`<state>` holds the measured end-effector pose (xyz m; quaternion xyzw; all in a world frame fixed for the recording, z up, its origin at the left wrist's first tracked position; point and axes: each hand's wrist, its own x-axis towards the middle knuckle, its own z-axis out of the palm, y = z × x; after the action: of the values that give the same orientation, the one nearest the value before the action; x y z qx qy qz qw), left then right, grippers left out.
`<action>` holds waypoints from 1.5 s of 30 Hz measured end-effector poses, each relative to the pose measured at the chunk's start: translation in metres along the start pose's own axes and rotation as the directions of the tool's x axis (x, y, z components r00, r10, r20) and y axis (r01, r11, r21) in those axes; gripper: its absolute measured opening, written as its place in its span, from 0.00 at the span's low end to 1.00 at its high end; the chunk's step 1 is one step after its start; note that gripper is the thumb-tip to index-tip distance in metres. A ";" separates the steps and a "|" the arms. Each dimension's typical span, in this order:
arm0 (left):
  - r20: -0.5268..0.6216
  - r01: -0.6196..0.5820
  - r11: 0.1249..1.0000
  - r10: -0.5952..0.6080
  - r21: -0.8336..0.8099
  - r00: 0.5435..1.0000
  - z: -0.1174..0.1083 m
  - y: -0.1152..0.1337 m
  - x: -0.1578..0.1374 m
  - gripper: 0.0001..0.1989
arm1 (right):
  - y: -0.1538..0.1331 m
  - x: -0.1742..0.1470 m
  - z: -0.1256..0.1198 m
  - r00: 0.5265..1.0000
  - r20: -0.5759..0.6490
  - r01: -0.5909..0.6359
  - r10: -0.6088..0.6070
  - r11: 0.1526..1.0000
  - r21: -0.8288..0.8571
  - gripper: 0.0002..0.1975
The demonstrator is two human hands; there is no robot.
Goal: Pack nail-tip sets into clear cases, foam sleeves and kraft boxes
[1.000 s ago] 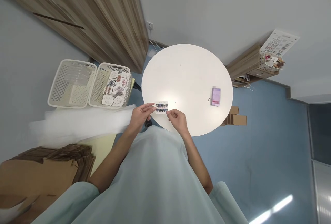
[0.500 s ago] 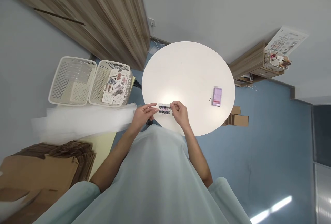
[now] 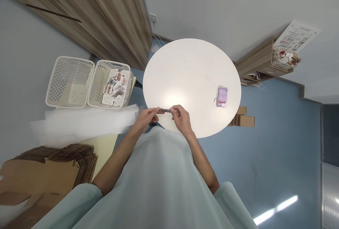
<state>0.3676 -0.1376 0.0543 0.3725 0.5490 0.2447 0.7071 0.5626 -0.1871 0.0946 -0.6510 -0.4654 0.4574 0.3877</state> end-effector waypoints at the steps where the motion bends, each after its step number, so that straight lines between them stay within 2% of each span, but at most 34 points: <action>1: -0.003 0.005 0.999 -0.005 -0.033 1.000 -0.001 0.000 0.000 0.32 | -0.001 -0.002 -0.002 1.000 0.012 0.000 0.000 1.000 -0.009 0.15; 5: -0.026 -0.012 0.989 0.008 -0.150 1.000 -0.002 0.006 -0.001 0.34 | 0.003 -0.010 -0.011 0.998 0.045 -0.040 0.043 0.998 -0.052 0.12; 9: -0.018 -0.049 0.988 0.047 -0.149 0.999 0.001 0.015 -0.004 0.33 | 0.012 -0.017 -0.012 0.994 0.019 -0.106 0.108 0.992 -0.067 0.11; 13: -0.031 -0.059 0.989 0.056 -0.134 0.998 0.004 0.020 -0.006 0.30 | 0.015 -0.019 -0.009 0.992 -0.009 -0.130 0.130 0.991 -0.025 0.12; 18: -0.045 -0.053 0.981 0.045 -0.187 0.998 0.006 0.014 -0.005 0.28 | 0.016 -0.017 -0.007 0.991 -0.030 -0.132 0.134 0.990 0.051 0.12; 21: -0.100 -0.051 0.988 0.037 -0.143 0.994 0.006 0.008 -0.002 0.25 | 0.016 -0.014 -0.009 0.993 -0.008 -0.119 0.119 0.991 0.061 0.13; 25: -0.143 -0.069 0.997 0.065 -0.029 0.988 0.006 0.006 -0.002 0.26 | 0.013 -0.011 -0.014 0.996 0.038 -0.074 0.075 0.997 -0.026 0.16; 28: -0.127 -0.108 0.994 0.108 0.013 0.986 0.006 0.006 -0.004 0.28 | 0.011 -0.009 -0.016 0.997 0.073 0.013 -0.006 0.995 -0.095 0.13; 31: -0.116 -0.138 0.990 0.140 0.023 0.983 0.004 0.006 -0.004 0.26 | 0.012 -0.009 -0.014 0.990 0.108 0.101 -0.087 0.985 -0.140 0.12; 35: -0.096 -0.109 0.993 0.113 0.046 0.989 -0.003 0.001 -0.002 0.28 | 0.015 -0.009 -0.009 0.987 0.093 0.147 -0.134 0.977 -0.154 0.13; 41: -0.015 -0.050 0.998 0.051 0.038 0.999 -0.015 -0.006 -0.002 0.34 | 0.007 -0.003 -0.003 0.990 0.078 0.125 -0.115 0.984 -0.129 0.15; 45: 0.066 -0.024 1.000 0.023 0.015 0.998 -0.024 -0.009 -0.003 0.32 | 0.011 0.011 0.008 1.000 -0.008 0.012 -0.014 0.989 -0.147 0.18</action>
<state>0.3427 -0.1390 0.0463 0.3925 0.5229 0.2364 0.7188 0.5592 -0.1786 0.0798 -0.6768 -0.5002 0.4164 0.3440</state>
